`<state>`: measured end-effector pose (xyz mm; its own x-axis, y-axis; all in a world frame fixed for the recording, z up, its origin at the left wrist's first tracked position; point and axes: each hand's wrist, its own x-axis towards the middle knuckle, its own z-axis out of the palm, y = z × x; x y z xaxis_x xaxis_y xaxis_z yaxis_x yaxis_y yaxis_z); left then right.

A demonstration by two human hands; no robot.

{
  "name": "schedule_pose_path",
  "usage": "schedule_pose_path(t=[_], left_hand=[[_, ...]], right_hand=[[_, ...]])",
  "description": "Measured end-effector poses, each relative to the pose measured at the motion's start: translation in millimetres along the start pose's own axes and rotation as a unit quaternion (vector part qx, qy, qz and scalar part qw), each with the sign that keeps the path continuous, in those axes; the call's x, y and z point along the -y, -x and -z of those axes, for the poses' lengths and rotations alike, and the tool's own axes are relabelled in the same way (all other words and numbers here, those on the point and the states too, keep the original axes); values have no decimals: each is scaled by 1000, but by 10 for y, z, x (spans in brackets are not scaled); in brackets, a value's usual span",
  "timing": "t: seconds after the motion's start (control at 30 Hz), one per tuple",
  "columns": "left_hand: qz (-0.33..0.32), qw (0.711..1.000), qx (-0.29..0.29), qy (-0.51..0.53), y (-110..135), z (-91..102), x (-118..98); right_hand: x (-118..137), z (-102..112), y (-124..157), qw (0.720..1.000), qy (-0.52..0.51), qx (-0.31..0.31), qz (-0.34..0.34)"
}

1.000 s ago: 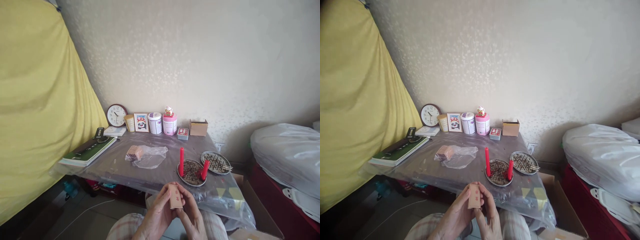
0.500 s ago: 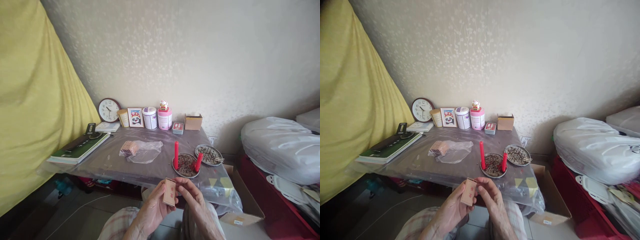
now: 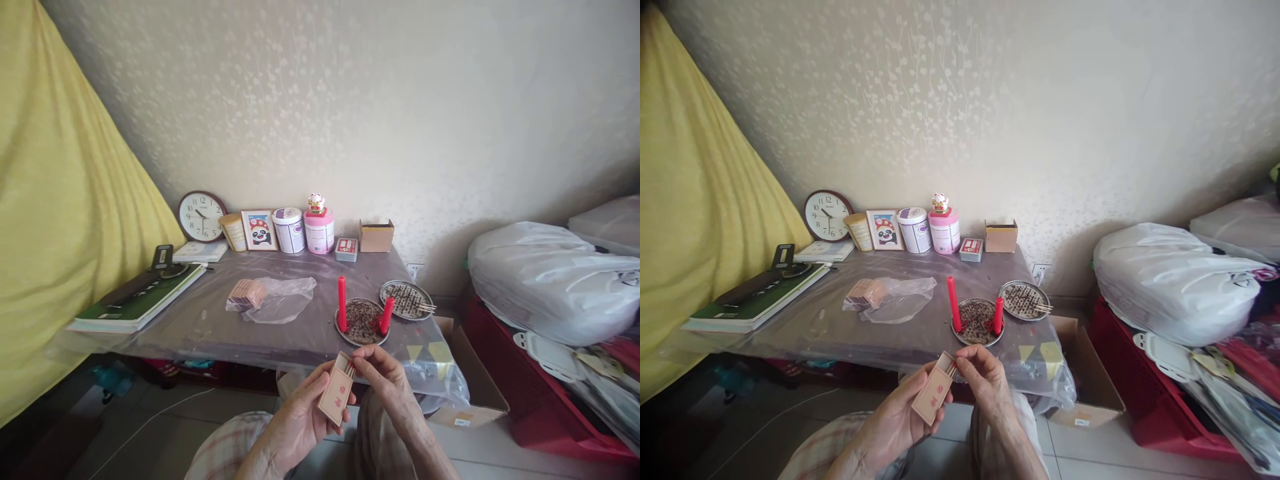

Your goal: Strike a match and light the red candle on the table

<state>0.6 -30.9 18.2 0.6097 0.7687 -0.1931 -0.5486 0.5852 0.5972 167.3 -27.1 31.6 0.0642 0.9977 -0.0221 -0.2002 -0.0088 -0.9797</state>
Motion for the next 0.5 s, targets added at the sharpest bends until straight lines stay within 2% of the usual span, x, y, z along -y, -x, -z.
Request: schedule_pose_path(t=[0.13, 0.23, 0.33, 0.5], left_hand=[[5, 1000, -17, 4, 8, -5, -13], [21, 999, -33, 12, 11, -16, -39], [36, 998, -39, 20, 3, -17, -58], [36, 998, -46, 12, -5, -24, -62]], right_hand=[[4, 71, -32, 999, 39, 2, 24], [66, 128, -28, 981, 163, 47, 90], [199, 172, -23, 929, 302, 121, 178], [415, 195, -29, 829, 459, 192, 256]])
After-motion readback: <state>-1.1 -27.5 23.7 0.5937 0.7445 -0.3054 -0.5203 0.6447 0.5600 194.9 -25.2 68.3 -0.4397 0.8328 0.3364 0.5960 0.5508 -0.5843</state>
